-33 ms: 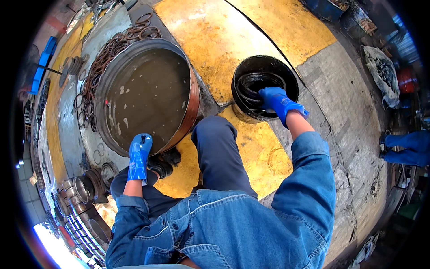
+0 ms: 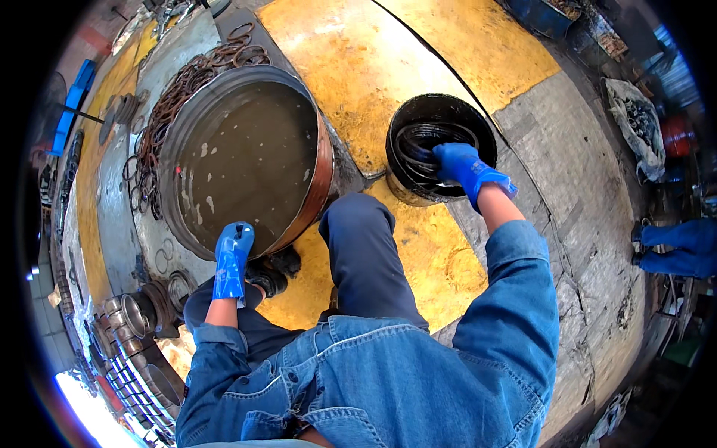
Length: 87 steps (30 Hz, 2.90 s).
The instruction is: The person takes metal rings from a bucket, washes them in a large basin of liquid while scrubbing with a brush, and then places them onto a surface.
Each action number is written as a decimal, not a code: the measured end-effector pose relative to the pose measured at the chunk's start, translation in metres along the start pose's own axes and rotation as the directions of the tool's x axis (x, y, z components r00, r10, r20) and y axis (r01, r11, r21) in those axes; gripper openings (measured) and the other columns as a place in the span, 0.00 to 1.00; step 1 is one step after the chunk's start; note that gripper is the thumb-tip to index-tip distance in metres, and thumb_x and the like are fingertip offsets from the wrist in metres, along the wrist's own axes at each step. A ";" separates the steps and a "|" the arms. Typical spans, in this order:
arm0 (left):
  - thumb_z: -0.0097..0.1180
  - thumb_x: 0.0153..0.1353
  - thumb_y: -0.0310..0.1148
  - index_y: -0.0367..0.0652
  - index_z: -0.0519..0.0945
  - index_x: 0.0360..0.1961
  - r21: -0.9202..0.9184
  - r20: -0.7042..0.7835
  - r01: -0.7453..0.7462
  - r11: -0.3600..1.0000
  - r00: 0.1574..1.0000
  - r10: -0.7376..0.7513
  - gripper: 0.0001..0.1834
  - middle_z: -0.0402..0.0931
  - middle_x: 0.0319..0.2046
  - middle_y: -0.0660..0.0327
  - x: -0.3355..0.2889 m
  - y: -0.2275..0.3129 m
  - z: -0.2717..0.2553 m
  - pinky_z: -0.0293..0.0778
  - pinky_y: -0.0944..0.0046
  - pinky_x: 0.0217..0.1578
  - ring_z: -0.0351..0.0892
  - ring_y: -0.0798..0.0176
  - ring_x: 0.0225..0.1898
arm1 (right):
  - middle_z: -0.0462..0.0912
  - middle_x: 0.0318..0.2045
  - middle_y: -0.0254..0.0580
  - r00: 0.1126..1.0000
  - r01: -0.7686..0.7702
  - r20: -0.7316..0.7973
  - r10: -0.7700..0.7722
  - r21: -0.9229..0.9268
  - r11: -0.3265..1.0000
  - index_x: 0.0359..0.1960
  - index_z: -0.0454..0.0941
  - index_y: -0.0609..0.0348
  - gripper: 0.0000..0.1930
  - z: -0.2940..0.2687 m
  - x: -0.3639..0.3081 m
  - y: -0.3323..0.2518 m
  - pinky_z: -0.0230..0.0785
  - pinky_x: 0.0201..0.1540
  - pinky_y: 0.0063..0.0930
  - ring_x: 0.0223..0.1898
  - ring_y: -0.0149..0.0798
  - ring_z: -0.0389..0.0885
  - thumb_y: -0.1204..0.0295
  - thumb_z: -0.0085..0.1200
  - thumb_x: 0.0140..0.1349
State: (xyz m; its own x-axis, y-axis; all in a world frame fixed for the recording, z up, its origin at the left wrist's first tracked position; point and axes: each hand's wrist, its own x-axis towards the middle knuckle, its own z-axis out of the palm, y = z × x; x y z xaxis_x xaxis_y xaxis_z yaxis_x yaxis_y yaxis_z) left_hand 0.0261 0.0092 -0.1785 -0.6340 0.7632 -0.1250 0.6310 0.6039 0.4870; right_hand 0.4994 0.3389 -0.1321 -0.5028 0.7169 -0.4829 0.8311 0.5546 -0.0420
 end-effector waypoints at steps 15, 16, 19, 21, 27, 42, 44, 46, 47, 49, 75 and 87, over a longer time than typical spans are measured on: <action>0.62 0.65 0.45 0.37 0.84 0.47 -0.628 0.128 0.001 0.778 0.986 0.102 0.21 0.86 0.41 0.58 0.025 -0.012 0.001 0.80 0.60 0.42 0.84 0.62 0.39 | 0.85 0.36 0.36 0.861 0.183 -0.333 0.384 0.908 0.376 0.51 0.83 0.61 0.19 -0.198 -0.142 -0.017 0.72 0.40 0.27 0.34 0.31 0.79 0.67 0.65 0.59; 0.63 0.65 0.47 0.39 0.83 0.51 -0.738 0.283 0.169 0.653 0.956 0.073 0.23 0.85 0.42 0.61 0.034 -0.012 -0.004 0.78 0.63 0.38 0.82 0.67 0.38 | 0.86 0.37 0.37 0.864 0.216 -0.355 0.357 0.902 0.373 0.51 0.82 0.62 0.19 -0.210 -0.145 -0.029 0.73 0.41 0.27 0.35 0.32 0.80 0.67 0.65 0.59; 0.62 0.67 0.50 0.46 0.79 0.57 -0.804 0.432 0.300 0.513 0.888 0.157 0.24 0.84 0.45 0.64 0.077 -0.043 -0.046 0.77 0.66 0.38 0.82 0.69 0.40 | 0.87 0.39 0.42 0.882 0.334 -0.407 0.237 0.896 0.294 0.52 0.82 0.65 0.20 -0.239 -0.134 -0.084 0.75 0.43 0.30 0.38 0.36 0.83 0.69 0.66 0.60; 0.61 0.68 0.51 0.48 0.78 0.59 -0.809 0.404 0.290 0.512 0.906 0.125 0.25 0.84 0.49 0.63 0.052 0.004 -0.057 0.78 0.65 0.42 0.83 0.66 0.44 | 0.88 0.42 0.46 0.894 0.339 -0.394 0.213 0.906 0.252 0.53 0.81 0.66 0.20 -0.243 -0.119 -0.105 0.77 0.44 0.32 0.41 0.39 0.85 0.70 0.66 0.60; 0.61 0.66 0.55 0.50 0.75 0.63 -0.898 0.366 0.288 0.333 0.909 0.200 0.31 0.81 0.56 0.58 0.021 0.007 -0.125 0.77 0.58 0.54 0.81 0.60 0.54 | 0.87 0.47 0.52 0.937 0.329 -0.319 -0.141 0.943 0.055 0.56 0.78 0.71 0.22 -0.244 -0.076 -0.225 0.81 0.47 0.36 0.42 0.43 0.88 0.72 0.62 0.62; 0.40 0.73 0.63 0.45 0.72 0.66 -0.696 0.563 0.574 -0.432 0.809 0.168 0.36 0.78 0.58 0.48 0.042 0.038 -0.094 0.75 0.43 0.58 0.79 0.47 0.54 | 0.87 0.44 0.54 0.927 0.067 -0.072 -0.367 0.997 -0.026 0.55 0.79 0.69 0.19 -0.175 -0.022 -0.384 0.83 0.44 0.39 0.40 0.48 0.88 0.74 0.64 0.63; 0.44 0.74 0.59 0.43 0.72 0.66 -0.778 0.495 0.526 -0.343 0.850 0.181 0.33 0.78 0.57 0.48 0.051 0.031 -0.082 0.76 0.44 0.57 0.79 0.47 0.54 | 0.86 0.45 0.55 0.929 0.040 -0.060 -0.364 0.997 -0.063 0.56 0.78 0.70 0.21 -0.170 -0.006 -0.375 0.83 0.46 0.40 0.41 0.48 0.88 0.72 0.63 0.64; 0.57 0.71 0.46 0.40 0.72 0.65 -0.826 0.423 0.483 -0.292 0.872 0.244 0.29 0.80 0.53 0.49 0.060 0.015 -0.072 0.79 0.48 0.54 0.81 0.50 0.52 | 0.86 0.46 0.56 0.937 0.029 -0.051 -0.346 0.997 -0.069 0.58 0.76 0.71 0.22 -0.166 0.003 -0.370 0.82 0.48 0.42 0.42 0.50 0.88 0.71 0.61 0.66; 0.58 0.70 0.43 0.40 0.72 0.65 -0.875 0.391 0.435 -0.210 0.893 0.221 0.28 0.80 0.53 0.50 0.064 0.008 -0.067 0.79 0.49 0.54 0.82 0.51 0.50 | 0.86 0.46 0.56 0.934 0.017 -0.049 -0.353 0.996 -0.093 0.58 0.76 0.71 0.22 -0.162 0.006 -0.369 0.82 0.48 0.42 0.42 0.50 0.88 0.70 0.61 0.66; 0.62 0.68 0.38 0.39 0.72 0.65 -0.940 0.328 0.340 -0.037 0.926 0.184 0.27 0.81 0.52 0.51 0.065 0.003 -0.060 0.79 0.51 0.54 0.83 0.52 0.47 | 0.86 0.46 0.57 0.923 -0.033 -0.028 -0.383 0.988 -0.151 0.58 0.76 0.71 0.22 -0.151 0.014 -0.368 0.82 0.48 0.42 0.43 0.51 0.88 0.69 0.60 0.67; 0.67 0.61 0.22 0.37 0.81 0.50 -0.947 -0.250 -0.185 0.263 0.938 -0.240 0.16 0.84 0.40 0.60 0.073 -0.002 -0.066 0.78 0.68 0.46 0.82 0.67 0.40 | 0.76 0.30 0.25 0.837 0.219 -0.253 -0.485 0.968 -0.125 0.43 0.83 0.61 0.19 -0.126 0.012 -0.339 0.62 0.39 0.21 0.33 0.23 0.68 0.57 0.67 0.63; 0.74 0.48 0.23 0.37 0.84 0.49 -0.829 -0.220 -0.251 0.500 0.968 0.121 0.24 0.85 0.39 0.62 0.098 -0.035 -0.089 0.77 0.67 0.43 0.81 0.69 0.39 | 0.85 0.43 0.39 0.890 0.267 -0.273 -0.366 0.961 -0.068 0.53 0.81 0.65 0.25 -0.119 0.016 -0.340 0.71 0.52 0.28 0.43 0.31 0.80 0.55 0.61 0.66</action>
State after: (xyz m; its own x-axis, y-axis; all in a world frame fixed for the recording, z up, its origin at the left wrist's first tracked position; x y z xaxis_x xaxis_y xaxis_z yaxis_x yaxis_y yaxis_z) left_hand -0.0977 0.0425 -0.1312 -0.6357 0.7612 0.1284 0.1040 -0.0803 0.9913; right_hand 0.1804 0.2118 -0.0218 -0.8166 0.5498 -0.1757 0.0381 -0.2523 -0.9669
